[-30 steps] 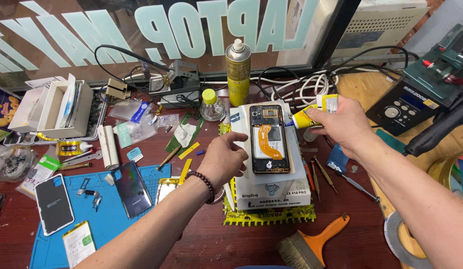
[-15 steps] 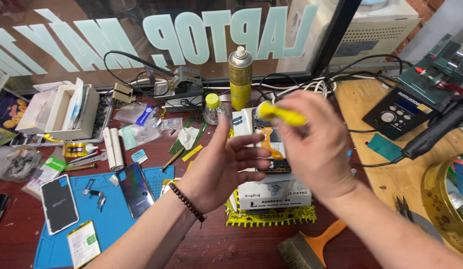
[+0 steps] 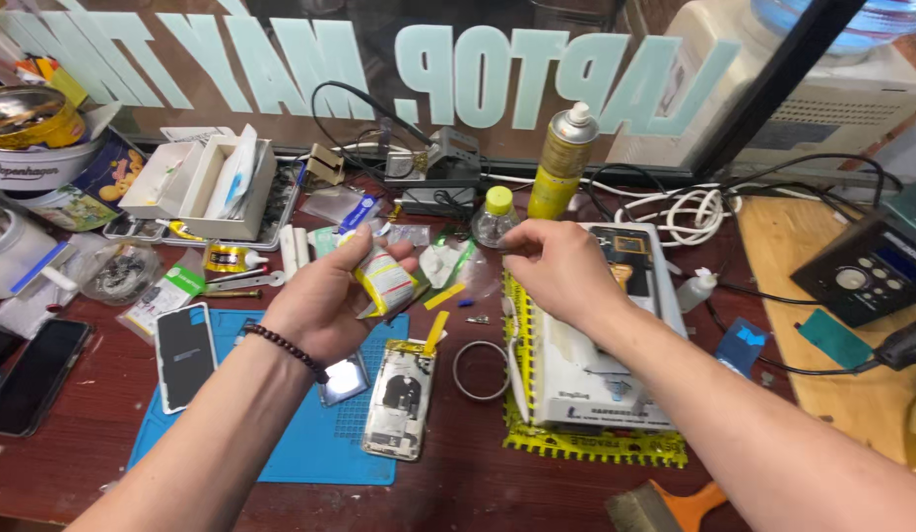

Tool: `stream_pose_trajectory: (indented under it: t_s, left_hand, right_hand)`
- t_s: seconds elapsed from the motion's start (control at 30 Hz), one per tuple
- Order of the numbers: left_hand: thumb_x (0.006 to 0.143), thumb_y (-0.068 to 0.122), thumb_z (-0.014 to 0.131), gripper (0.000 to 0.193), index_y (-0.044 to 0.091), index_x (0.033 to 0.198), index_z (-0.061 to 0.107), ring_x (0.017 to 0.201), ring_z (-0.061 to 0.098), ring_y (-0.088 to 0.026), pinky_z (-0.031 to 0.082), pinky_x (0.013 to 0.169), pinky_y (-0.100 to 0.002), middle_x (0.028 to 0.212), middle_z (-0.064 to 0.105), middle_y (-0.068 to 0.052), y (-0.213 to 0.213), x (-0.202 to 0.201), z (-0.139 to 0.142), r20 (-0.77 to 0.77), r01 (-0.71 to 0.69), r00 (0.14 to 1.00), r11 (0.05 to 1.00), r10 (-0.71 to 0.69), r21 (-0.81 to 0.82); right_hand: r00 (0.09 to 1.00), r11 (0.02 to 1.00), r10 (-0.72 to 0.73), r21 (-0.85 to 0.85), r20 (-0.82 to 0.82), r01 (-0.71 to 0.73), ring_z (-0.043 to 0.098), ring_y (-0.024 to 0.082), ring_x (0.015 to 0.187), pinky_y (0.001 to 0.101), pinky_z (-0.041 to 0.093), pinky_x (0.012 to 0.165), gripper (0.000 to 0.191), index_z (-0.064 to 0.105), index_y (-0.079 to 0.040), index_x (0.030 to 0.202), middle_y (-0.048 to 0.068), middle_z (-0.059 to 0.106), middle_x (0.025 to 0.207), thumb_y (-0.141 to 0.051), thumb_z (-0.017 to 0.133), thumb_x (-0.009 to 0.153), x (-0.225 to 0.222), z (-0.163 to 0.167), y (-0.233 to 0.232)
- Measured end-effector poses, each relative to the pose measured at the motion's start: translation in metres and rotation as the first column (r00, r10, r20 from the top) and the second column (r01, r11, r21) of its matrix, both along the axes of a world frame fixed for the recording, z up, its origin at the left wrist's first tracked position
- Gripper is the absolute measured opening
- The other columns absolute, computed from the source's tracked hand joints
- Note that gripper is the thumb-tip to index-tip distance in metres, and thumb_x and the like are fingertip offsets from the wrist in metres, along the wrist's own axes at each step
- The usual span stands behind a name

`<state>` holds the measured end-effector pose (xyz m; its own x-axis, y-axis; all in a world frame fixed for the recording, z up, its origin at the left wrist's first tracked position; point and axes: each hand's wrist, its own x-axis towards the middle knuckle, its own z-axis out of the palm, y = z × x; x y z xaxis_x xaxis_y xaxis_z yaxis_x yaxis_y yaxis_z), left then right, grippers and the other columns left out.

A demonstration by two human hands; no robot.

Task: The person applies adhesive to a disassembled smartphone chassis, then attaches the back cover and wipes the surface with a cloth. They secure the phone with multiple rubber bands and place it among other devices on a nearby rack.

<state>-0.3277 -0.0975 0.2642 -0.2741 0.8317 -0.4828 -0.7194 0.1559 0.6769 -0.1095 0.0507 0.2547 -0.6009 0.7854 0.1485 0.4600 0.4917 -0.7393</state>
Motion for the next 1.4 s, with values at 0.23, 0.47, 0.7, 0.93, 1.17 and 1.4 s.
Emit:
stream_pose_trajectory:
  t_s: [0.23,0.47,0.7,0.93,1.17,1.4]
  left_hand:
    - [0.099,0.039,0.057,0.03,0.013,0.116,0.057,0.09,0.07,-0.024,0.063,0.071,-0.045,0.106,0.068,-0.005,-0.065,-0.101,-0.007,-0.083,0.221,0.974,0.96,-0.21,0.169]
    - [0.098,0.034,0.062,0.028,0.008,0.109,0.062,0.083,0.071,-0.02,0.063,0.064,-0.04,0.098,0.074,-0.007,-0.06,-0.186,-0.033,-0.149,0.391,0.906,0.919,-0.395,-0.056]
    - [0.093,0.028,0.072,0.027,0.01,0.113,0.071,0.075,0.065,-0.008,0.055,0.06,-0.029,0.091,0.072,0.001,-0.024,-0.164,-0.037,-0.413,0.453,0.811,0.891,-0.414,-0.004]
    - [0.09,0.023,0.075,0.027,0.009,0.113,0.072,0.067,0.059,-0.005,0.048,0.054,-0.025,0.082,0.068,0.004,0.006,-0.109,-0.016,-0.548,0.489,0.751,0.868,-0.369,0.085]
    - [0.094,0.021,0.074,0.021,0.006,0.107,0.07,0.062,0.056,-0.006,0.043,0.049,-0.024,0.076,0.065,0.001,0.006,-0.065,0.012,-0.584,0.546,0.705,0.834,-0.403,0.083]
    - [0.094,0.019,0.073,0.021,0.008,0.111,0.071,0.064,0.055,-0.004,0.045,0.053,-0.023,0.08,0.067,0.003,0.006,-0.033,0.018,-0.54,0.544,0.74,0.829,-0.401,0.129]
  right_hand:
    - [0.86,0.995,0.04,0.059,0.508,-0.081,0.072,0.035,0.099,0.0457,0.056,0.089,0.03,0.078,-0.013,0.108,0.016,0.076,0.101,-0.021,0.079,0.079,-0.133,-0.118,-0.008]
    - [0.728,0.989,-0.011,0.113,0.686,-0.092,0.071,0.034,0.104,0.0471,0.056,0.091,0.031,0.076,-0.016,0.113,0.013,0.075,0.108,-0.015,0.074,0.082,-0.179,-0.158,-0.016]
    - [0.897,0.749,-0.364,-0.652,-0.251,0.121,0.07,0.017,0.084,0.0325,0.058,0.074,0.023,0.071,-0.005,0.113,0.007,0.073,0.097,-0.006,0.07,0.09,-0.206,-0.048,-0.014]
    - [0.777,0.773,-0.381,-0.634,-0.501,-0.03,0.075,0.018,0.087,0.0362,0.065,0.076,0.02,0.067,-0.001,0.111,0.007,0.071,0.095,-0.01,0.068,0.093,-0.179,0.06,-0.05]
    - [0.762,0.814,-0.373,-0.581,-0.529,-0.004,0.074,0.016,0.086,0.0301,0.063,0.074,0.02,0.068,0.0,0.112,0.007,0.073,0.094,-0.009,0.068,0.094,-0.136,0.077,-0.064]
    - [0.751,0.827,-0.366,-0.563,-0.55,-0.01,0.074,0.017,0.086,0.0304,0.064,0.074,0.02,0.068,0.002,0.112,0.01,0.075,0.095,-0.007,0.067,0.094,-0.1,0.078,-0.064]
